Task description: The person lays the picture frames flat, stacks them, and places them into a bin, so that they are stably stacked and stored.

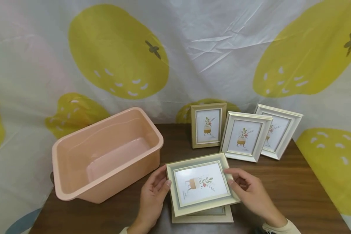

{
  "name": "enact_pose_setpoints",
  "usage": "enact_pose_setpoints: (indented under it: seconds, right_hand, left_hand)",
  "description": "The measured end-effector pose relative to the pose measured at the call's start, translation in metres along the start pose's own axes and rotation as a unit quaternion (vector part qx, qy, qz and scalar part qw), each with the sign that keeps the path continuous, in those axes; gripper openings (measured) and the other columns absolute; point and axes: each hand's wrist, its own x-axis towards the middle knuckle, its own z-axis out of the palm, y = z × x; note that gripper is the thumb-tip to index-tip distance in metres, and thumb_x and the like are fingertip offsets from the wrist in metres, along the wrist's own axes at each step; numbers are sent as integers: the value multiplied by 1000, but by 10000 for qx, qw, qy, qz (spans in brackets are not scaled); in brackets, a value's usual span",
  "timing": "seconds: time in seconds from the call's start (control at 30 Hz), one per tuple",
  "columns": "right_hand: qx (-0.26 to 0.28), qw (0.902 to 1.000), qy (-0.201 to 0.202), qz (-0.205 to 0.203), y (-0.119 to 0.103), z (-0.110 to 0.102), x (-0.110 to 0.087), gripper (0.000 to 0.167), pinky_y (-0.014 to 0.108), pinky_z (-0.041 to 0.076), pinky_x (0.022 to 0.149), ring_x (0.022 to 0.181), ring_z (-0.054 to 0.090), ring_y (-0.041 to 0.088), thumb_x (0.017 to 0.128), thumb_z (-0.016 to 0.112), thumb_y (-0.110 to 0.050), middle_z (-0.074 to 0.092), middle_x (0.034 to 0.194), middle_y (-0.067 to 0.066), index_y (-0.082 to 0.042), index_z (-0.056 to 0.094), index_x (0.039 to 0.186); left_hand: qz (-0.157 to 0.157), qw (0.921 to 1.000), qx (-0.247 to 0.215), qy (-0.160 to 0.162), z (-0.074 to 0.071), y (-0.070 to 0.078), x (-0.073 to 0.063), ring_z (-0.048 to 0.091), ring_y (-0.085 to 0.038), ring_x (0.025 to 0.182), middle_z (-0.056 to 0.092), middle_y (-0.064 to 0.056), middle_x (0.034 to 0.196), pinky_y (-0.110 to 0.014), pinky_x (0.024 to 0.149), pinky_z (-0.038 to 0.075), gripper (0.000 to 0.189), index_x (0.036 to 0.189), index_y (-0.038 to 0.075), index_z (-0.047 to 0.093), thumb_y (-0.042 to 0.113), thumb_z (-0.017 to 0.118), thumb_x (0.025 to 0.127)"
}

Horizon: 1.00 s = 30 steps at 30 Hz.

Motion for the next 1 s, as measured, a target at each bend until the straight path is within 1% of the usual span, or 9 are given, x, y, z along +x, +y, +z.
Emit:
enact_pose_setpoints:
  seconds: [0.1, 0.17, 0.33, 0.4, 0.5, 0.6, 0.7, 0.83, 1.0]
  right_hand:
    - [-70, 9998, -150, -79, 5, 1, 0, 35, 25, 53, 57, 67, 59, 5, 97, 72, 0, 66, 84, -3, -18, 73, 127]
    - [-81, 9996, -213, -148, 7, 1, 0, 39, 24, 50, 53, 64, 57, 4, 95, 74, 0, 65, 84, -3, -18, 72, 130]
    - [54, 9990, -352, -272, 10, 0, -4, 52, 24, 46, 48, 59, 56, 2, 90, 78, 3, 71, 102, 7, -12, 66, 138]
    - [84, 9986, -442, -276, 11, 0, -5, 54, 24, 46, 47, 58, 56, 1, 89, 79, 3, 71, 109, 10, -11, 65, 140]
    - [27, 9978, -599, -274, 13, 0, -6, 53, 24, 46, 46, 57, 53, 0, 90, 79, 1, 70, 107, 9, -11, 65, 139]
    - [32, 9971, -737, -203, 16, 0, -8, 48, 25, 47, 44, 54, 52, -2, 92, 77, 0, 67, 104, 9, -11, 65, 137]
    - [261, 9956, -900, -3, 17, -1, -9, 43, 28, 52, 42, 50, 56, 1, 95, 74, 0, 64, 103, 11, -10, 65, 136]
    - [548, 9925, -1085, 141, 19, -2, -10, 40, 34, 55, 41, 48, 62, 6, 97, 71, 0, 63, 100, 12, -7, 64, 135]
    - [570, 9894, -1315, 249, 25, -1, -9, 38, 35, 58, 44, 51, 64, 7, 98, 74, -5, 67, 99, 13, -7, 65, 135]
  left_hand:
    - [-73, 9997, 218, 34, -4, -2, 2, 64, -14, 129, 55, -23, 154, -22, 105, 53, 49, 146, -3, 58, -3, 70, 98]
    - [-202, 9993, 304, -9, -6, -3, 3, 65, -14, 128, 56, -20, 154, -21, 104, 54, 49, 146, -1, 59, 0, 71, 99]
    - [-543, 9975, 410, -204, -10, -6, 6, 69, -12, 118, 60, -21, 148, -20, 99, 56, 49, 146, 2, 60, 5, 72, 99]
    - [-588, 9967, 484, -274, -11, -7, 7, 69, -12, 116, 60, -22, 148, -19, 98, 56, 48, 147, 2, 60, 6, 71, 100]
    - [-699, 9956, 543, -318, -12, -10, 7, 69, -15, 117, 60, -21, 149, -19, 98, 56, 48, 146, 2, 61, 6, 71, 100]
    - [-844, 9941, 582, -346, -12, -11, 8, 68, -22, 121, 60, -20, 150, -19, 99, 56, 47, 145, 3, 62, 5, 72, 99]
    - [-909, 9927, 698, -376, -12, -13, 9, 68, -29, 122, 62, -20, 148, -20, 98, 56, 46, 144, 3, 64, 5, 72, 99]
    - [-967, 9901, 900, -472, -14, -15, 8, 68, -33, 123, 64, -21, 146, -20, 96, 57, 46, 144, 5, 65, 9, 74, 99]
    - [-1100, 9877, 915, -627, -19, -17, 9, 65, -35, 128, 62, -19, 149, -20, 94, 57, 51, 145, 7, 64, 11, 77, 96]
